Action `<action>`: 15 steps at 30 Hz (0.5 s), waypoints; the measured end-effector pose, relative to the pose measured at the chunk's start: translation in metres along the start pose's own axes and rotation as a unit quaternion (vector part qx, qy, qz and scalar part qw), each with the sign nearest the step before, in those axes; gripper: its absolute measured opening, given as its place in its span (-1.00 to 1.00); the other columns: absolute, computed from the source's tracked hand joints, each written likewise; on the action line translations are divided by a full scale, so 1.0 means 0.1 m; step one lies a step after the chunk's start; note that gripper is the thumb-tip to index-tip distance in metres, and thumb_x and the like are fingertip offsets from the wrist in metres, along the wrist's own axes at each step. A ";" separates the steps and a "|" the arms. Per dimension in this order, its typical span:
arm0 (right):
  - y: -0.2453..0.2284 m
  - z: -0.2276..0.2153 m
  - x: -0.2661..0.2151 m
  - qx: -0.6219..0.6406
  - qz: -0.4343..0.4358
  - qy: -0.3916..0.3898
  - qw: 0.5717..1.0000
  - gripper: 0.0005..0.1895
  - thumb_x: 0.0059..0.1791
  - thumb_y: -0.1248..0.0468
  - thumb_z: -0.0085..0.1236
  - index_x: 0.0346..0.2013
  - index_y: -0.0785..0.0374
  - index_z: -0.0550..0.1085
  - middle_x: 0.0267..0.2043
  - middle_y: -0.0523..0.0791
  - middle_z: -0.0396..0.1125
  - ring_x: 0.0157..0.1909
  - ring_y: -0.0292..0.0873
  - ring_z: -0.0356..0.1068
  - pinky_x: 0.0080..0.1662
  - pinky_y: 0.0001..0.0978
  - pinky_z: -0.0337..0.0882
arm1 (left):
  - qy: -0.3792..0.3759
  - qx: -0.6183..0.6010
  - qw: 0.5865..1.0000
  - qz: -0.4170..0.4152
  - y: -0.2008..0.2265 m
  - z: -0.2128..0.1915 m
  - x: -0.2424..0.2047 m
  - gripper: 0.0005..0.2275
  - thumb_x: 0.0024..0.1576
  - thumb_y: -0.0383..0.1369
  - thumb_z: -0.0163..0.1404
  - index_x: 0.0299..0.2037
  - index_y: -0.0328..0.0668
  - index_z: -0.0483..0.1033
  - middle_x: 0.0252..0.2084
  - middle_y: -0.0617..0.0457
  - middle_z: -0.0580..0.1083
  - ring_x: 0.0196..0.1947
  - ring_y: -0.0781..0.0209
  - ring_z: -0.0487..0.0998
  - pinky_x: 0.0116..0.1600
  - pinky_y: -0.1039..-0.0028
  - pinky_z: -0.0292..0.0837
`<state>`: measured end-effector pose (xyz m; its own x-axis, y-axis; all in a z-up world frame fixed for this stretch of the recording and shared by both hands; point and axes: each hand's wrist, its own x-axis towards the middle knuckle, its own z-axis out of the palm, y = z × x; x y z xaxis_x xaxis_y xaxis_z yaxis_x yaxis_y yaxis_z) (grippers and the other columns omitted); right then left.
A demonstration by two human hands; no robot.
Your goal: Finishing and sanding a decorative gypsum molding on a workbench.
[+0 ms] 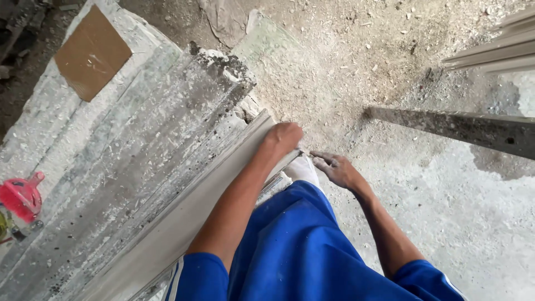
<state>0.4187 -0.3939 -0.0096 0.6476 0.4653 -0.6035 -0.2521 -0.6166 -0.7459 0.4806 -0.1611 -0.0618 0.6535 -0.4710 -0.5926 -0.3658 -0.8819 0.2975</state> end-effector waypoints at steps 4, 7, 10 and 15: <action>-0.29 0.09 0.05 0.006 0.023 0.000 1.000 -0.46 0.05 -0.10 -0.03 0.29 -0.06 0.44 0.27 -0.05 0.39 0.14 0.02 0.48 0.13 -0.17 0.47 | -0.024 -0.048 0.999 -0.006 -0.13 0.13 0.21 -0.86 0.12 -0.57 0.00 -0.29 -0.33 0.66 -0.20 -0.34 0.59 -0.21 -0.14 0.69 -0.18 0.23 0.64; -0.32 0.15 0.23 0.009 -0.008 0.005 1.000 -0.49 0.08 -0.09 -0.04 0.29 -0.04 0.44 0.27 -0.03 0.37 0.16 0.04 0.45 0.15 -0.16 0.44 | -0.051 -0.046 0.997 -0.018 -0.15 0.07 0.26 -0.88 0.09 -0.56 0.03 -0.27 -0.37 0.66 -0.18 -0.39 0.58 -0.16 -0.16 0.68 -0.12 0.22 0.63; -0.34 0.20 0.37 -0.004 -0.021 0.011 1.000 -0.52 0.11 -0.08 -0.06 0.24 0.01 0.48 0.21 -0.01 0.44 0.16 0.01 0.48 0.17 -0.18 0.45 | -0.069 -0.067 0.994 -0.054 -0.19 -0.02 0.28 -0.89 0.07 -0.55 0.06 -0.27 -0.39 0.66 -0.16 -0.41 0.56 -0.14 -0.20 0.65 -0.10 0.20 0.61; -0.17 0.29 0.31 -0.070 -0.019 0.052 0.996 -0.53 0.14 -0.05 -0.14 0.24 0.03 0.48 0.22 0.02 0.42 0.11 0.07 0.48 0.19 -0.17 0.43 | -0.051 -0.157 0.982 -0.090 -0.22 -0.09 0.14 -0.90 0.08 -0.55 0.07 -0.27 -0.47 0.61 -0.19 -0.43 0.56 -0.17 -0.19 0.67 -0.12 0.21 0.64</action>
<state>0.4220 -0.3501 -0.0237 0.7272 0.4261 -0.5381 -0.1281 -0.6859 -0.7163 0.5038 -0.1488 -0.0699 0.6128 -0.3168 -0.7240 -0.0184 -0.9216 0.3877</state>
